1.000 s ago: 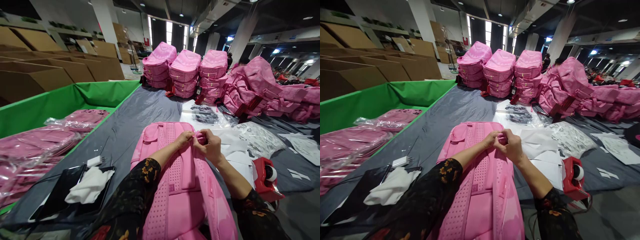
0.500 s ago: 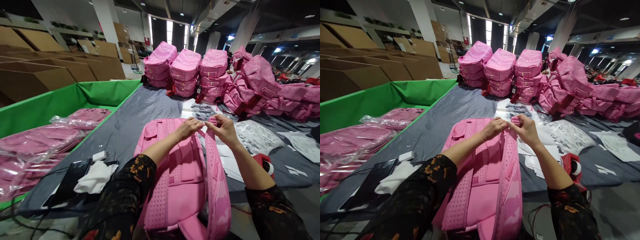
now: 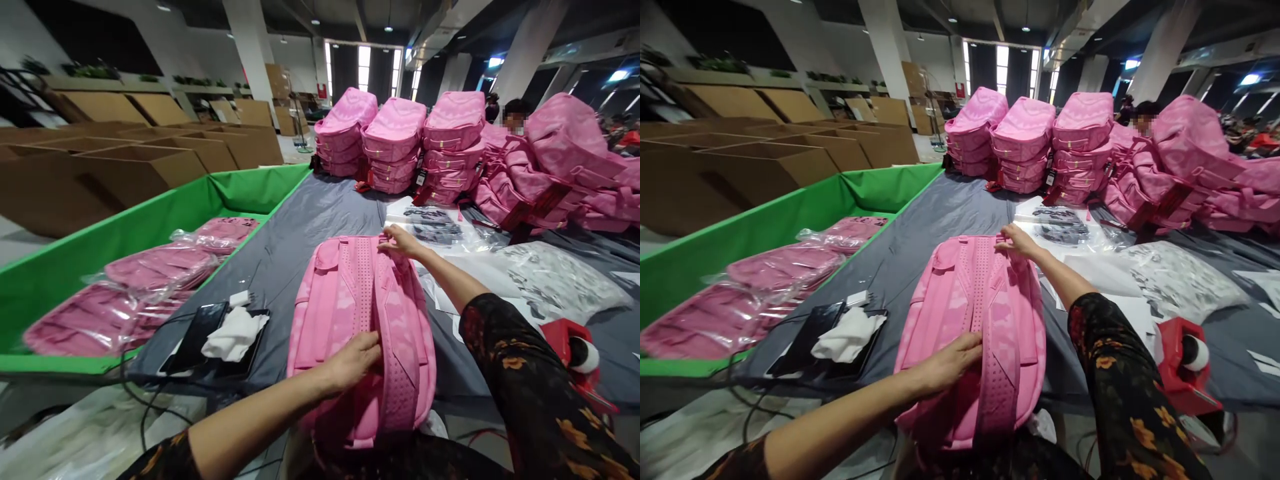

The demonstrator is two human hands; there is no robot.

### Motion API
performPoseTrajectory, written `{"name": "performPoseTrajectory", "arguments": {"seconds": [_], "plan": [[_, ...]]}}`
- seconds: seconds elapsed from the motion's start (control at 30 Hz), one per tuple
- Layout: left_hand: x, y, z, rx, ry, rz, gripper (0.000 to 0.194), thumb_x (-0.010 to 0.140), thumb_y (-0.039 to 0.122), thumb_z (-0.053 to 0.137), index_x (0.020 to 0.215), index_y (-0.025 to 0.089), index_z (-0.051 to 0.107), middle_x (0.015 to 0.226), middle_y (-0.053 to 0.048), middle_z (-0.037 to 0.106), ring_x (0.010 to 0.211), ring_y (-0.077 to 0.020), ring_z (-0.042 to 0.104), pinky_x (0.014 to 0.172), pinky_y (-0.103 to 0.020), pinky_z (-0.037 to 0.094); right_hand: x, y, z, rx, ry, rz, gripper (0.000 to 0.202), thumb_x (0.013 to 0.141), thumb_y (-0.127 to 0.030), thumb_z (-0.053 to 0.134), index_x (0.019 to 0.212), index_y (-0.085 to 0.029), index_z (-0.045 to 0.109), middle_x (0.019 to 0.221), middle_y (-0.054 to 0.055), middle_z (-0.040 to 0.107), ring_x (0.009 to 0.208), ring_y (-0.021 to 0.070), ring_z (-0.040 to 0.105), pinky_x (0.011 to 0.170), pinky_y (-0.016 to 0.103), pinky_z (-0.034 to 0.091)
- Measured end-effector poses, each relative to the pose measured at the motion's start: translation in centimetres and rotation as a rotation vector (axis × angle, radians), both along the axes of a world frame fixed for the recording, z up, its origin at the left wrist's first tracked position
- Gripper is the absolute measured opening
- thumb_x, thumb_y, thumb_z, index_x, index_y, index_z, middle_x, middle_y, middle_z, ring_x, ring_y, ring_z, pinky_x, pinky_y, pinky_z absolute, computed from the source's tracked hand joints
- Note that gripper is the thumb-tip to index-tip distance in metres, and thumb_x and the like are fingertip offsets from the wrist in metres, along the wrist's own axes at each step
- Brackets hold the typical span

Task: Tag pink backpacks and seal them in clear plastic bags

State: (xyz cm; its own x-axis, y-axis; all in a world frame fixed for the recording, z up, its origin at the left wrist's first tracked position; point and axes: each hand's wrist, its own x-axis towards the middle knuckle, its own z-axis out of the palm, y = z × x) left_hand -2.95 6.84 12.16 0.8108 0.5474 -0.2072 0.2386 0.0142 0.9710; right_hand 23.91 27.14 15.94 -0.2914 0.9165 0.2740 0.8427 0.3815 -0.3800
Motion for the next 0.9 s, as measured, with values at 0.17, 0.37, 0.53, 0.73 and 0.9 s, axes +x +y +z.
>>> {"name": "performPoseTrajectory", "arguments": {"seconds": [0.17, 0.37, 0.53, 0.73, 0.9], "plan": [[-2.6, 6.3, 1.8, 0.09, 0.172, 0.1, 0.05, 0.093, 0.063, 0.048, 0.084, 0.017, 0.064, 0.076, -0.007, 0.071, 0.071, -0.02, 0.066, 0.071, -0.032, 0.053, -0.9, 2.9, -3.5, -0.023, -0.186, -0.054, 0.061, 0.087, -0.059, 0.074, 0.133, -0.021, 0.06, 0.138, 0.017, 0.057, 0.127, 0.0331, 0.056, 0.104, 0.044, 0.046], [-3.5, 22.2, 2.1, 0.678, 0.537, 0.788, 0.045, 0.093, 0.057, 0.054, 0.1, 0.016, 0.071, 0.108, -0.015, 0.076, 0.118, -0.0355, 0.064, 0.093, -0.04, 0.051, -0.4, 2.7, -6.3, 0.06, -0.11, 0.032, 0.052, 0.097, -0.054, 0.061, 0.136, -0.019, 0.059, 0.14, 0.016, 0.062, 0.131, 0.031, 0.056, 0.114, 0.047, 0.041], [-0.4, 25.6, 0.1, 0.632, 0.502, 0.676, 0.039, 0.093, 0.053, 0.06, 0.113, 0.021, 0.072, 0.121, -0.009, 0.075, 0.115, -0.0297, 0.067, 0.102, -0.042, 0.05, -1.2, 2.0, -8.4, 0.186, 0.066, -0.01, 0.05, 0.088, -0.047, 0.071, 0.128, -0.018, 0.063, 0.126, 0.015, 0.069, 0.118, 0.0301, 0.062, 0.108, 0.046, 0.045], [-0.4, 23.0, -3.2, 0.998, 0.386, 0.676, 0.048, 0.078, 0.032, 0.078, 0.123, 0.019, 0.066, 0.13, -0.012, 0.066, 0.124, -0.0299, 0.057, 0.113, -0.046, 0.044, -2.4, -1.0, -8.8, 0.251, 0.073, -0.049, 0.043, 0.09, -0.039, 0.067, 0.127, -0.018, 0.064, 0.126, 0.016, 0.068, 0.119, 0.0325, 0.06, 0.113, 0.052, 0.041], [-2.0, 18.7, -6.9, 1.146, 0.325, 0.604, 0.047, 0.088, 0.029, 0.07, 0.133, 0.017, 0.061, 0.136, -0.015, 0.061, 0.13, -0.0306, 0.053, 0.116, -0.047, 0.041, -2.1, -5.9, -9.8, 0.16, -0.046, -0.026, 0.04, 0.095, -0.032, 0.062, 0.133, -0.02, 0.064, 0.132, 0.015, 0.068, 0.125, 0.0331, 0.058, 0.114, 0.053, 0.04]]}}
